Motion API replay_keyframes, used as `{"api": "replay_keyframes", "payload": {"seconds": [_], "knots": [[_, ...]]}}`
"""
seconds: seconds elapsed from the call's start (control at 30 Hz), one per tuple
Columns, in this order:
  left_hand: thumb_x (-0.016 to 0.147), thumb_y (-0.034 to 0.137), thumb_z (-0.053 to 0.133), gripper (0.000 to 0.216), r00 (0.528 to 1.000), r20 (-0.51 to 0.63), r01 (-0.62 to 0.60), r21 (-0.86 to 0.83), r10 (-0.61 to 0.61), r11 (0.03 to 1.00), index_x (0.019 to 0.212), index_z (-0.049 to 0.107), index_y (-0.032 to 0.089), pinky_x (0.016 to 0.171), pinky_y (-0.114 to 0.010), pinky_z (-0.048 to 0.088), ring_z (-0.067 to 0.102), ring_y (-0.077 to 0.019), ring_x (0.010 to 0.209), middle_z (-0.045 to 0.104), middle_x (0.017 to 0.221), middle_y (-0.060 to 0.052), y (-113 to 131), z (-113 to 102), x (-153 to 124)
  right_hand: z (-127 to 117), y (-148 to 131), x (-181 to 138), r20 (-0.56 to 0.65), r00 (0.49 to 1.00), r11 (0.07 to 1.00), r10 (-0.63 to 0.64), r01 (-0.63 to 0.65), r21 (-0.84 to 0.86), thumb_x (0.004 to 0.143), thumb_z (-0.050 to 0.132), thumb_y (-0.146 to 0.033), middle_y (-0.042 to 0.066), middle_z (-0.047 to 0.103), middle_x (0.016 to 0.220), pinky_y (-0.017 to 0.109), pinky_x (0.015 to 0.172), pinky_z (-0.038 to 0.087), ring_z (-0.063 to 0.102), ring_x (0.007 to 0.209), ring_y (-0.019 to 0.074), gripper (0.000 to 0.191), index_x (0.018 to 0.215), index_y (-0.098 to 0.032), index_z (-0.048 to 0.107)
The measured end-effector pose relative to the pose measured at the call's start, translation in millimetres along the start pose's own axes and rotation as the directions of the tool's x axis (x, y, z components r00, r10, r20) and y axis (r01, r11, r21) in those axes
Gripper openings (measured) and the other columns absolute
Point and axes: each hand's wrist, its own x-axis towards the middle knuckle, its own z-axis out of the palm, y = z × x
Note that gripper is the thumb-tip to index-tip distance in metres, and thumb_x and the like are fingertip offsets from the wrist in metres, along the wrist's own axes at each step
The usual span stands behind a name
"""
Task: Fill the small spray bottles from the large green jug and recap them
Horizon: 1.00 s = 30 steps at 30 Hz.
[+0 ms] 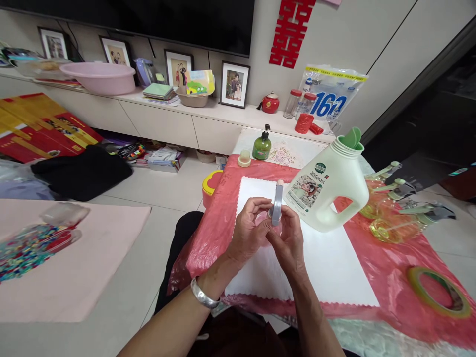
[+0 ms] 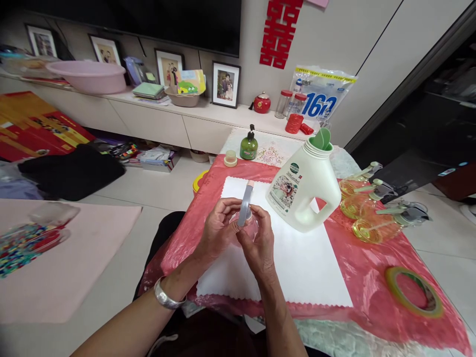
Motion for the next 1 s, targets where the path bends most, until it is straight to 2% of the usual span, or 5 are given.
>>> {"api": "replay_keyframes", "payload": {"seconds": [0.13,0.27,0.53,0.8,1.0], "knots": [[0.069,0.043,0.091,0.055,0.998,0.001,0.061,-0.088,-0.061,0.994,0.109,0.06,0.02,0.095,-0.038,0.053,0.07,-0.0261,0.107,0.074,0.107,-0.009,-5,1,-1,-12,-6,2,0.14,0.99,0.999,0.011,-0.017,0.046,0.1,0.061,-0.051,0.007,0.051,0.14,0.041,0.114,0.041,0.048,0.133,0.0246,0.053,0.147,-0.027,0.055],[0.072,0.044,0.089,0.056,0.997,-0.012,0.08,-0.073,-0.081,0.994,0.111,0.056,0.021,0.099,-0.04,0.05,0.069,-0.0268,0.112,0.074,0.11,-0.009,-7,1,-2,-15,-10,7,0.145,0.989,0.999,0.029,-0.034,0.033,0.11,0.047,-0.05,0.005,0.053,0.136,0.033,0.107,0.045,0.051,0.128,0.0203,0.042,0.147,-0.032,0.058],[0.076,0.058,0.083,0.061,0.99,0.048,0.139,-0.11,-0.134,0.984,0.112,0.05,0.022,0.089,-0.04,0.055,0.074,-0.0255,0.1,0.076,0.113,-0.011,-4,1,-5,-13,-13,9,0.06,0.998,1.0,-0.01,0.011,-0.026,0.101,0.065,-0.048,0.006,0.06,0.122,0.036,0.101,0.047,0.056,0.118,0.0216,0.033,0.125,-0.027,0.072],[0.095,0.053,0.064,0.035,0.992,0.109,0.072,-0.027,-0.069,0.997,0.107,0.061,0.02,0.076,-0.031,0.054,0.07,-0.017,0.082,0.075,0.103,-0.006,-7,0,-10,-2,-15,7,-0.083,0.996,0.999,-0.045,0.044,-0.014,0.094,0.074,-0.046,0.007,0.058,0.123,0.039,0.101,0.05,0.054,0.122,0.0231,0.03,0.113,-0.023,0.07],[0.098,0.034,0.057,0.021,0.998,0.056,0.012,0.082,-0.017,0.997,0.105,0.069,0.018,0.103,-0.036,0.049,0.066,-0.0222,0.113,0.071,0.116,-0.009,0,-4,-9,12,-9,1,-0.188,0.982,0.999,-0.025,0.018,-0.04,0.092,0.074,-0.046,0.007,0.061,0.114,0.039,0.1,0.051,0.06,0.109,0.0207,0.036,0.112,-0.018,0.063]]}}
